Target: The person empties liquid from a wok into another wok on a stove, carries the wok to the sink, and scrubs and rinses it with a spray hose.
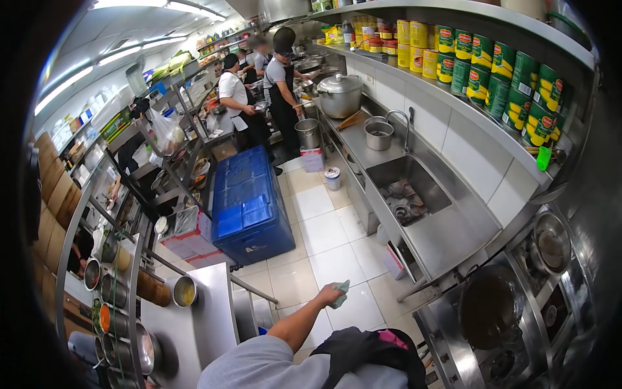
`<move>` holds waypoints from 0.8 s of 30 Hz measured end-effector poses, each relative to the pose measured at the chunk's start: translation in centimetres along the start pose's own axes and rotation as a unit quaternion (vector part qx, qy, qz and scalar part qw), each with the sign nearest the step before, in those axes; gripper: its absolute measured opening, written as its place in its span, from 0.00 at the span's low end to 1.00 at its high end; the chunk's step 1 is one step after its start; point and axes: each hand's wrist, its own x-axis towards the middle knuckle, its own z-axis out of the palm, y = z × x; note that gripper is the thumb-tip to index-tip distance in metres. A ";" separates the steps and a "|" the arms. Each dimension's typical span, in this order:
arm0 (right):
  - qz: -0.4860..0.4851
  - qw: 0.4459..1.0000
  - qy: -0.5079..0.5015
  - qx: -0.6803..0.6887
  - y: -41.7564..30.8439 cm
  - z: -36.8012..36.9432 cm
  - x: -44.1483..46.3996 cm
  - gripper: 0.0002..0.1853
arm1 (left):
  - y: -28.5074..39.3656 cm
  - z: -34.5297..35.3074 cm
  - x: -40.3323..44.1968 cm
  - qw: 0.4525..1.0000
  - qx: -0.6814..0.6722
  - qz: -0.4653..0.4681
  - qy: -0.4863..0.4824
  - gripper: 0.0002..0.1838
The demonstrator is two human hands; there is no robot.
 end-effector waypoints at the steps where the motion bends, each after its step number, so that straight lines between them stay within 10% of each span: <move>1: 0.001 1.000 0.001 -0.002 0.0 -0.2 0.0 0.17 | -1.6 0.4 -0.5 1.000 0.000 -0.001 0.001 0.20; 7: 0.003 1.000 -0.002 -0.012 0.9 -1.1 0.5 0.16 | -4.7 2.2 0.2 0.995 -0.042 -0.091 -0.017 0.17; 9: 0.000 1.000 -0.006 -0.014 1.5 -1.5 0.8 0.16 | -0.1 1.8 0.5 0.987 0.012 0.048 -0.154 0.17; 11: -0.011 1.000 -0.010 -0.015 1.9 -2.2 1.1 0.16 | 9.1 0.9 -2.5 0.958 -0.092 -0.071 -0.262 0.23; 15: -0.021 0.999 -0.014 -0.027 3.8 -4.0 1.1 0.16 | 21.0 3.2 -6.1 0.802 -0.065 0.091 -0.586 0.37; 24: -0.036 0.999 -0.022 0.016 8.6 -6.2 0.5 0.15 | 23.3 10.4 -6.0 0.749 0.087 0.142 -0.641 0.45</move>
